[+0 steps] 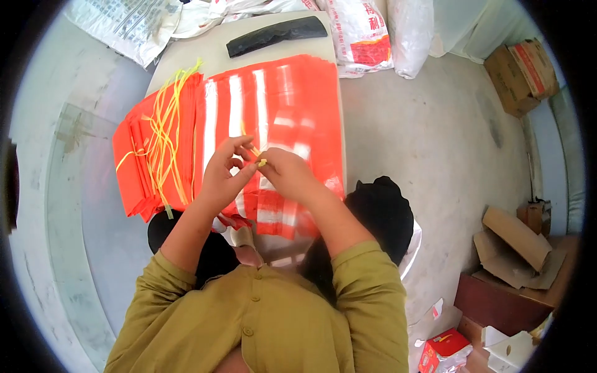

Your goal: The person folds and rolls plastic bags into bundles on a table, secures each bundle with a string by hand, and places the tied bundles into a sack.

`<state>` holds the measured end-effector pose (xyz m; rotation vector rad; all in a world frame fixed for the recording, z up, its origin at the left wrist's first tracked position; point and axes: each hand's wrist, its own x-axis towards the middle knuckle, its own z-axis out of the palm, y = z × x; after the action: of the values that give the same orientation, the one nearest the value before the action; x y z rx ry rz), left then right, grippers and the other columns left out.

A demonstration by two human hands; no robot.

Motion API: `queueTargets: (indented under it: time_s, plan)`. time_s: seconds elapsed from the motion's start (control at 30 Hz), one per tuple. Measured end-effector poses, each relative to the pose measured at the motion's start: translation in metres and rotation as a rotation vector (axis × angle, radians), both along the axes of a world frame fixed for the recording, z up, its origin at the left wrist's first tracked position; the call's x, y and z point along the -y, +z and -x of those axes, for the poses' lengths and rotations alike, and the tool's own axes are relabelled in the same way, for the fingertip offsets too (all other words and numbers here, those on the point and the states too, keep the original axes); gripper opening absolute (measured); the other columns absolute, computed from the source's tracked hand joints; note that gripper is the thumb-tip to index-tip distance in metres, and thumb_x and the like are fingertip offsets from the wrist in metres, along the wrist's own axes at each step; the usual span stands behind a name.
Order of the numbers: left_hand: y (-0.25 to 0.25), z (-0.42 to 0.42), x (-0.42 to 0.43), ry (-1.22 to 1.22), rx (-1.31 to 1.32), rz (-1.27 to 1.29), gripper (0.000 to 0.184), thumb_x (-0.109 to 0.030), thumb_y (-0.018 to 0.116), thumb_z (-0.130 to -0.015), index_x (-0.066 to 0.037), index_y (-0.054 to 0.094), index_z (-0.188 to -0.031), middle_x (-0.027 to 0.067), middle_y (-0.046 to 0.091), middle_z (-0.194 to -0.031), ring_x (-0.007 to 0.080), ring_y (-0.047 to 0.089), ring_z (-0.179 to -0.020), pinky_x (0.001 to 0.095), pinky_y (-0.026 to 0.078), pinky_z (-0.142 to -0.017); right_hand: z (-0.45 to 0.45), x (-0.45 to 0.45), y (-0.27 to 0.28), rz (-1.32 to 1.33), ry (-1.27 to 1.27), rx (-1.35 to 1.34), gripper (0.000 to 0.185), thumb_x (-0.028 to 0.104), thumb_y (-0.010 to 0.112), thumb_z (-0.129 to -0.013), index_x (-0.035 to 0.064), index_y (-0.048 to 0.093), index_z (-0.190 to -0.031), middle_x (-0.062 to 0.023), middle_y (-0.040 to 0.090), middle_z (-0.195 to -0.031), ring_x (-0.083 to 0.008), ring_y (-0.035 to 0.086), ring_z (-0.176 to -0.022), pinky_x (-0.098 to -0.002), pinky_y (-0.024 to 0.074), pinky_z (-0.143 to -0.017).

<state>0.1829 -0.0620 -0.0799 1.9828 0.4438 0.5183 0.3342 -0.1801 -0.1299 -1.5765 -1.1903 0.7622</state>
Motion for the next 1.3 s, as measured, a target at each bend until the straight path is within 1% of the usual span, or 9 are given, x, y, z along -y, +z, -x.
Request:
queueTargets:
  time_s: [0.07, 0.27, 0.37, 0.5, 0.6, 0.7, 1.0, 1.1, 1.3]
  plan:
    - [-0.006, -0.001, -0.006, -0.009, -0.027, 0.042, 0.049, -0.002, 0.072, -0.092, -0.004, 0.059, -0.139, 0.0066, 0.065, -0.111, 0.0161, 0.061, -0.1, 0.0296, 0.05, -0.085, -0.003, 0.001, 0.007, -0.002, 0.014, -0.058, 0.018, 0.016, 0.064, -0.1, 0.0028, 0.069, -0.111, -0.0161, 0.069, -0.098, -0.0339, 0.067, -0.094, -0.041, 0.0532, -0.084]
    - [-0.02, -0.012, -0.006, 0.007, -0.201, -0.111, 0.023, -0.008, 0.074, -0.091, -0.002, 0.072, -0.113, 0.0079, 0.066, -0.093, 0.0177, 0.061, -0.083, 0.0336, 0.05, -0.075, -0.005, 0.001, 0.005, -0.015, -0.103, -0.167, 0.021, 0.018, 0.063, -0.102, 0.0012, 0.066, -0.114, -0.0162, 0.07, -0.1, -0.0306, 0.069, -0.096, -0.0391, 0.0541, -0.086]
    - [-0.032, -0.014, -0.005, 0.137, -0.183, 0.044, 0.013, -0.012, 0.073, -0.094, 0.0, 0.071, -0.098, 0.0064, 0.065, -0.086, 0.0148, 0.059, -0.077, 0.0323, 0.049, -0.07, -0.009, 0.003, 0.009, 0.047, -0.157, -0.163, 0.02, 0.013, 0.063, -0.101, 0.0011, 0.063, -0.116, -0.0125, 0.068, -0.098, -0.0244, 0.066, -0.091, -0.0371, 0.0534, -0.082]
    - [-0.029, -0.017, -0.005, 0.157, -0.253, 0.217, 0.014, -0.014, 0.069, -0.101, 0.0, 0.068, -0.099, -0.003, 0.058, -0.082, 0.0067, 0.05, -0.075, 0.0265, 0.045, -0.068, -0.005, 0.009, 0.013, 0.04, -0.202, 0.264, 0.019, 0.002, 0.066, -0.093, 0.0017, 0.063, -0.112, -0.0123, 0.065, -0.096, -0.0258, 0.065, -0.088, -0.0373, 0.0539, -0.077]
    - [-0.026, -0.019, -0.002, 0.143, -0.312, 0.239, 0.015, -0.015, 0.067, -0.102, 0.0, 0.068, -0.099, -0.0043, 0.056, -0.082, 0.0057, 0.048, -0.076, 0.0257, 0.044, -0.068, -0.006, 0.009, 0.006, -0.306, -0.186, 0.65, 0.023, -0.003, 0.067, -0.086, 0.0031, 0.065, -0.108, -0.0129, 0.064, -0.097, -0.031, 0.064, -0.09, -0.0402, 0.0541, -0.077]
    - [-0.023, -0.015, 0.002, 0.068, -0.28, 0.181, 0.015, -0.015, 0.066, -0.103, 0.0, 0.067, -0.1, -0.0041, 0.055, -0.082, 0.0056, 0.048, -0.076, 0.0253, 0.043, -0.068, -0.005, 0.012, 0.006, -0.239, -0.181, 0.671, 0.024, 0.005, 0.066, -0.087, 0.0089, 0.068, -0.111, -0.0092, 0.067, -0.107, -0.031, 0.065, -0.099, -0.0448, 0.0545, -0.08]
    - [-0.024, -0.006, -0.009, 0.019, -0.268, 0.268, 0.015, -0.015, 0.063, -0.106, -0.001, 0.066, -0.102, -0.0046, 0.057, -0.086, 0.0047, 0.048, -0.079, 0.024, 0.043, -0.072, -0.007, 0.01, 0.01, -0.055, -0.02, 0.309, 0.007, 0.01, 0.07, -0.088, 0.0033, 0.068, -0.091, -0.0136, 0.061, -0.086, -0.0331, 0.062, -0.084, -0.0447, 0.052, -0.073]
    - [-0.025, -0.006, -0.01, 0.012, -0.291, 0.297, 0.016, -0.016, 0.063, -0.106, -0.001, 0.066, -0.103, -0.0048, 0.057, -0.087, 0.0046, 0.049, -0.08, 0.0234, 0.043, -0.073, -0.002, 0.008, 0.01, -0.012, -0.071, 0.514, 0.011, 0.013, 0.068, -0.091, 0.0024, 0.068, -0.089, -0.014, 0.063, -0.088, -0.0335, 0.064, -0.083, -0.0451, 0.0523, -0.074]
    - [-0.035, -0.008, -0.018, 0.065, -0.267, 0.234, 0.017, -0.017, 0.066, -0.104, -0.001, 0.067, -0.103, -0.0035, 0.06, -0.087, 0.0063, 0.053, -0.081, 0.0264, 0.046, -0.073, -0.007, 0.011, 0.004, -0.209, -0.24, 0.492, 0.013, 0.017, 0.067, -0.09, 0.0044, 0.072, -0.088, -0.0114, 0.066, -0.091, -0.0329, 0.065, -0.09, -0.0463, 0.054, -0.078]
